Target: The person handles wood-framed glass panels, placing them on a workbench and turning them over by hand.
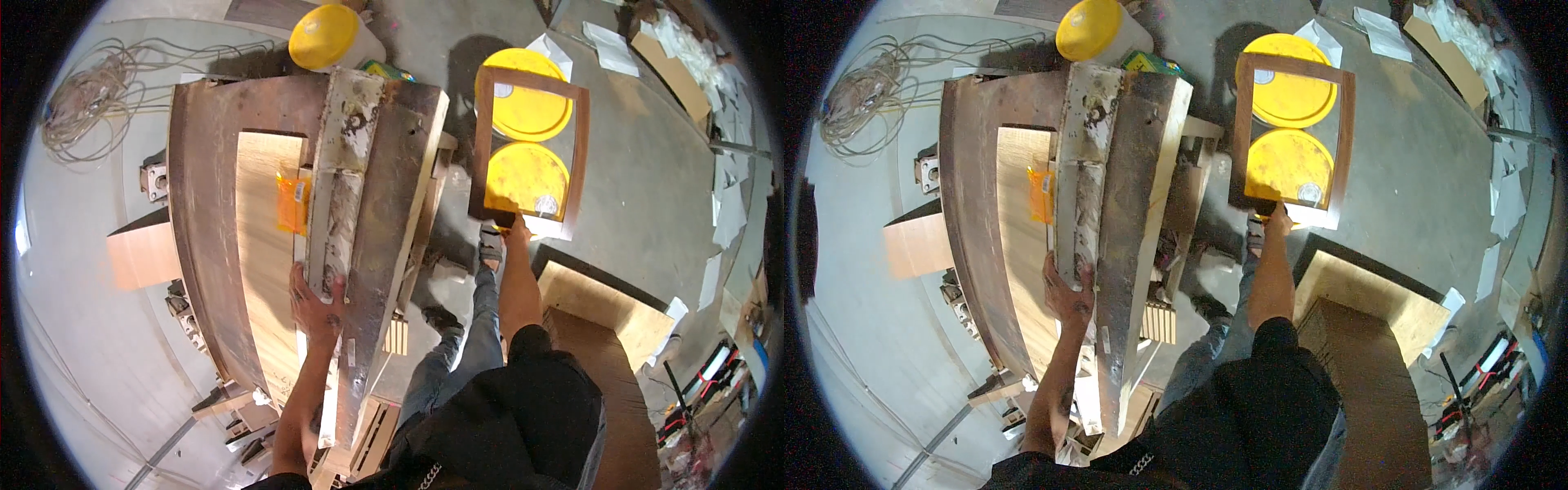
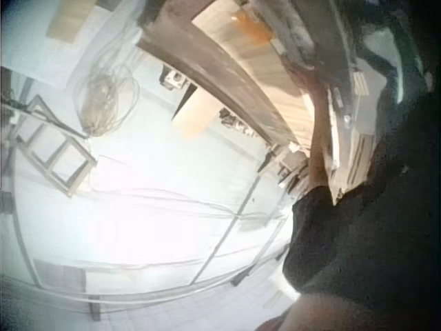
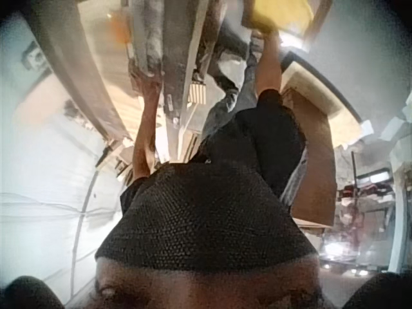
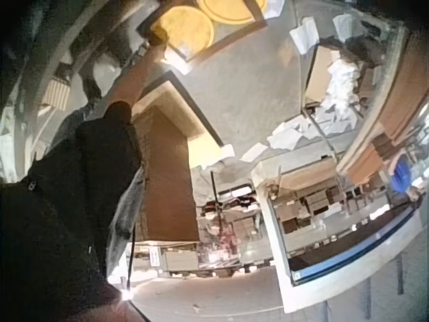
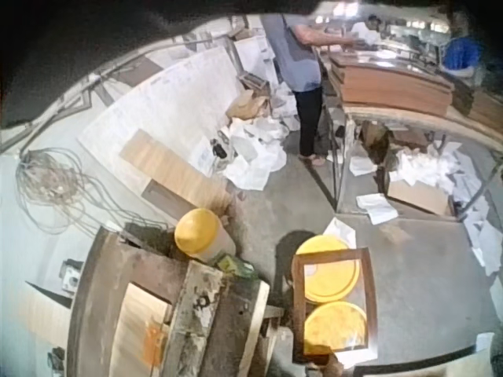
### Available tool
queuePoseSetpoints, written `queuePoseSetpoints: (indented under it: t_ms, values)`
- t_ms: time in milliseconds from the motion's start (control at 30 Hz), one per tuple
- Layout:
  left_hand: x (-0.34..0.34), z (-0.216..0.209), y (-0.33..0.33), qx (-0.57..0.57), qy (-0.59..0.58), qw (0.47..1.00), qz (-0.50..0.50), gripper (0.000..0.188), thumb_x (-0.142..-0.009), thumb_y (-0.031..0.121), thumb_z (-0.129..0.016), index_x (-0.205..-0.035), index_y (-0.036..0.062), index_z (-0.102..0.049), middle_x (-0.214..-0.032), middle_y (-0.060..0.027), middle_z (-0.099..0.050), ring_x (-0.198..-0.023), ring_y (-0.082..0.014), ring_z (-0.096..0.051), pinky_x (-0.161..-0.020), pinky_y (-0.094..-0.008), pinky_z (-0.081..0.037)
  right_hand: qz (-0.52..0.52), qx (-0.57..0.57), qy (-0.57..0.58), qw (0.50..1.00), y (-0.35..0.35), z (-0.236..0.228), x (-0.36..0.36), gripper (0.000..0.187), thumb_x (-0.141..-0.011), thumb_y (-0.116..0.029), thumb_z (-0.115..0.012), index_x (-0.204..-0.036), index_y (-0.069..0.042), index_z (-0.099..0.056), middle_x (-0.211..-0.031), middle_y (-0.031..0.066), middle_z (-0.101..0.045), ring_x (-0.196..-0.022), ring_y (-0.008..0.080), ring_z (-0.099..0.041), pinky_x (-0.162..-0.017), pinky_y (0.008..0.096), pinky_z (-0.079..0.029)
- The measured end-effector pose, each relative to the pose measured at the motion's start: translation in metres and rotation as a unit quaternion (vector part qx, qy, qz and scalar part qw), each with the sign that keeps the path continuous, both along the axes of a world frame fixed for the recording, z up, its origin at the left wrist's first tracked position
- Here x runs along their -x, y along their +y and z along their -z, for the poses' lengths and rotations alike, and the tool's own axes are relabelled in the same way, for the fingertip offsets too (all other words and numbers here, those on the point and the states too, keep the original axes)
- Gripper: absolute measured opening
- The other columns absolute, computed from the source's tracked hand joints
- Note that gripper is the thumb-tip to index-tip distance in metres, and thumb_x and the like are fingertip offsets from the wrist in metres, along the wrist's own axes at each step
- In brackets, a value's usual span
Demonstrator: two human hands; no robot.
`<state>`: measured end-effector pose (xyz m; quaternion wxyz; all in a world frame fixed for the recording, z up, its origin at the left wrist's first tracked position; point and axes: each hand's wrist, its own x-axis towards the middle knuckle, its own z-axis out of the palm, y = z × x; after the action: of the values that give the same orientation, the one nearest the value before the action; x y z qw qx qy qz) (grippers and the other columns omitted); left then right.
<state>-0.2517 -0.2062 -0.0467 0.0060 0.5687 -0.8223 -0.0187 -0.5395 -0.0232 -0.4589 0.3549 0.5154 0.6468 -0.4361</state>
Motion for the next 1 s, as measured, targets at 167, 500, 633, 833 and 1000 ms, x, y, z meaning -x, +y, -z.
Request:
queuePoseSetpoints:
  t_ms: [167,500,633,833,1000]
  values:
    - [0.012,0.000,-0.004,0.013,0.034,0.999,0.038,0.073,-0.081,0.036,-0.069,-0.134,0.0005,-0.034,-0.123,-0.0248,-0.049,-0.109,-0.0427,-0.052,-0.089,-0.0493,-0.044,0.112,0.026,0.032,0.993,0.005,0.014,0.004,0.048,-0.075,-0.033,-0.078,-0.105,-0.002,-0.058,-0.094,0.0127,-0.062,-0.070,0.0286,-0.059,-0.054,0.0403,-0.051]
    - [0.000,-0.005,-0.002,-0.049,0.031,0.998,-0.018,0.080,-0.085,0.052,-0.058,-0.138,-0.0004,-0.028,-0.140,-0.0208,-0.038,-0.129,-0.0386,-0.036,-0.107,-0.0464,-0.029,0.117,0.442,0.253,0.852,-0.005,-0.173,0.008,0.052,-0.092,-0.028,-0.057,-0.139,-0.014,-0.040,-0.115,0.0110,-0.060,-0.108,0.0228,-0.055,-0.090,0.0410,-0.044]
    - [0.008,-0.019,-0.005,-0.088,0.041,0.995,-0.016,0.082,-0.087,0.055,-0.053,-0.140,-0.0024,-0.027,-0.144,-0.0192,-0.034,-0.135,-0.0354,-0.030,-0.110,-0.0439,-0.026,0.151,0.494,0.293,0.805,-0.014,-0.204,0.037,0.065,-0.094,-0.022,-0.052,-0.148,-0.018,-0.017,-0.135,0.0161,-0.047,-0.123,0.0358,-0.047,-0.104,0.0543,-0.037]
    - [0.009,-0.017,-0.005,-0.144,0.000,0.989,-0.015,0.084,-0.088,0.060,-0.045,-0.141,-0.0038,-0.029,-0.149,-0.0162,-0.028,-0.140,-0.0302,-0.021,-0.113,-0.0400,-0.023,0.007,0.459,0.344,0.819,-0.016,-0.260,0.149,0.021,-0.086,-0.007,-0.050,-0.103,0.004,-0.054,-0.108,0.0162,-0.061,-0.105,0.0356,-0.057,-0.094,0.0540,-0.045]
    - [-0.026,-0.027,-0.006,-0.058,0.136,0.988,0.053,0.076,-0.086,0.055,-0.054,-0.134,-0.0028,-0.039,-0.141,-0.0194,-0.038,-0.133,-0.0352,-0.034,-0.109,-0.0432,-0.030,-0.068,0.355,0.374,0.854,0.016,-0.436,0.129,0.016,-0.079,0.000,-0.052,-0.093,0.008,-0.051,-0.094,0.0225,-0.059,-0.097,0.0375,-0.059,-0.087,0.0532,-0.049]
